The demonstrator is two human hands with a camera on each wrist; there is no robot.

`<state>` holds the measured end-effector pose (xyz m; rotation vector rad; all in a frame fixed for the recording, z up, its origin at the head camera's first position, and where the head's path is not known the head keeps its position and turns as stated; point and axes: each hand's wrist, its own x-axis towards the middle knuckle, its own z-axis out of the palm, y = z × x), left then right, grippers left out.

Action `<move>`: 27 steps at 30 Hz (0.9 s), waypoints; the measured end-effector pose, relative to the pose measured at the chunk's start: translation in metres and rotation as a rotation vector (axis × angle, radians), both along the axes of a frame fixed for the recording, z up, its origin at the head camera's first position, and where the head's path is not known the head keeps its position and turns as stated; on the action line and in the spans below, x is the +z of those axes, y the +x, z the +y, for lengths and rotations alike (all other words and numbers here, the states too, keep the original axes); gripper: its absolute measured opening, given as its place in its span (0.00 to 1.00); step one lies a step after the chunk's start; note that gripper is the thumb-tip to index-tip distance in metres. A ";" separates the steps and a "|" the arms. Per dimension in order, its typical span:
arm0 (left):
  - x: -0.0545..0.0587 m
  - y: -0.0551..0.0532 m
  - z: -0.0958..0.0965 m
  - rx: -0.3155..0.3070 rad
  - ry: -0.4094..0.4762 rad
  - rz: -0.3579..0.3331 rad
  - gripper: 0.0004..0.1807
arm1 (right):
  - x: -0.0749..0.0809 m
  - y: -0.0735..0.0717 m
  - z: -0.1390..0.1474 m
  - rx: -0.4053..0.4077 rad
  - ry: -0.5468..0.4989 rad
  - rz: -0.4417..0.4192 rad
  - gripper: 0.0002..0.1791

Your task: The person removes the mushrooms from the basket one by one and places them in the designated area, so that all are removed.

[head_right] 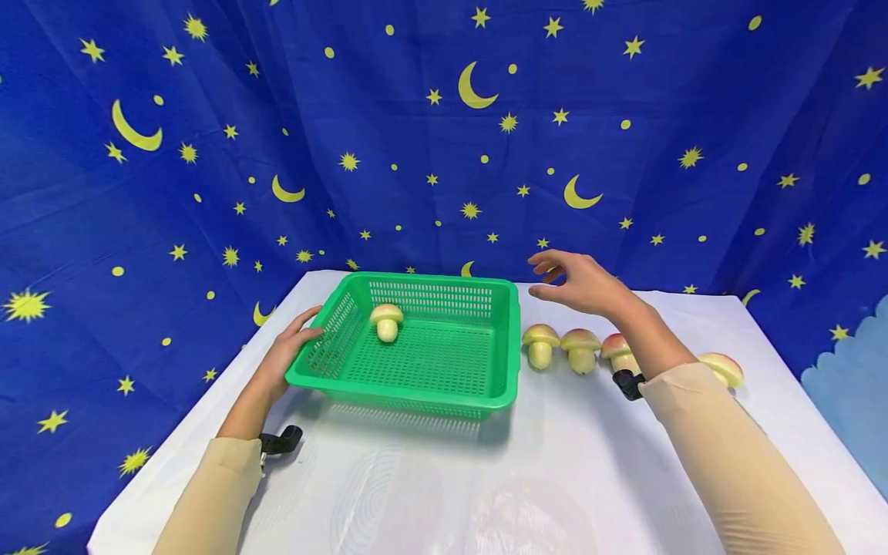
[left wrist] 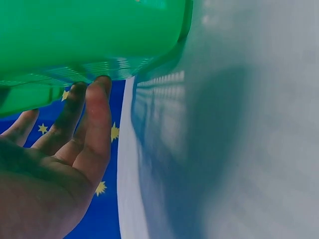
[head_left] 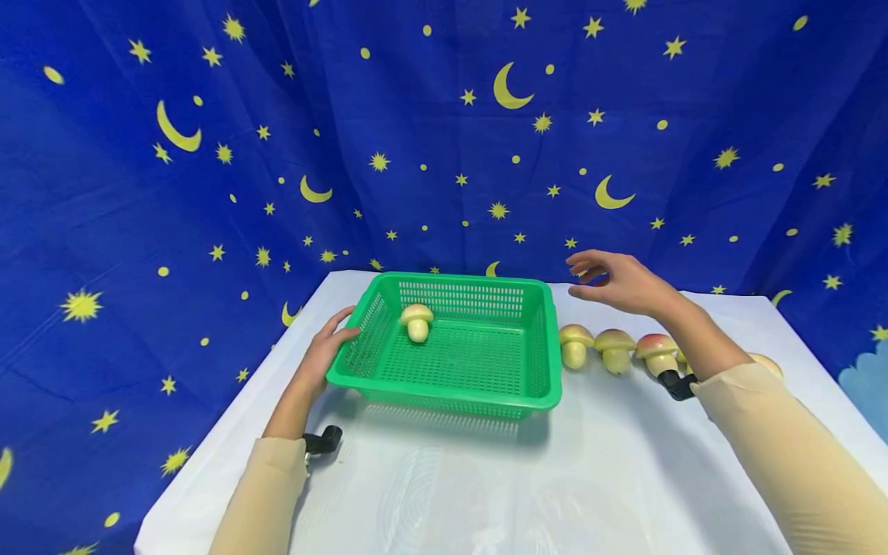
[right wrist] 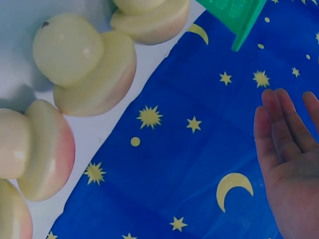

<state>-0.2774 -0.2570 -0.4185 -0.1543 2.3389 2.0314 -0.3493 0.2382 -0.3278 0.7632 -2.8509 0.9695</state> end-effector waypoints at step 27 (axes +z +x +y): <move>-0.001 -0.004 0.000 -0.005 -0.006 -0.036 0.32 | 0.032 -0.014 -0.054 0.148 0.079 0.003 0.28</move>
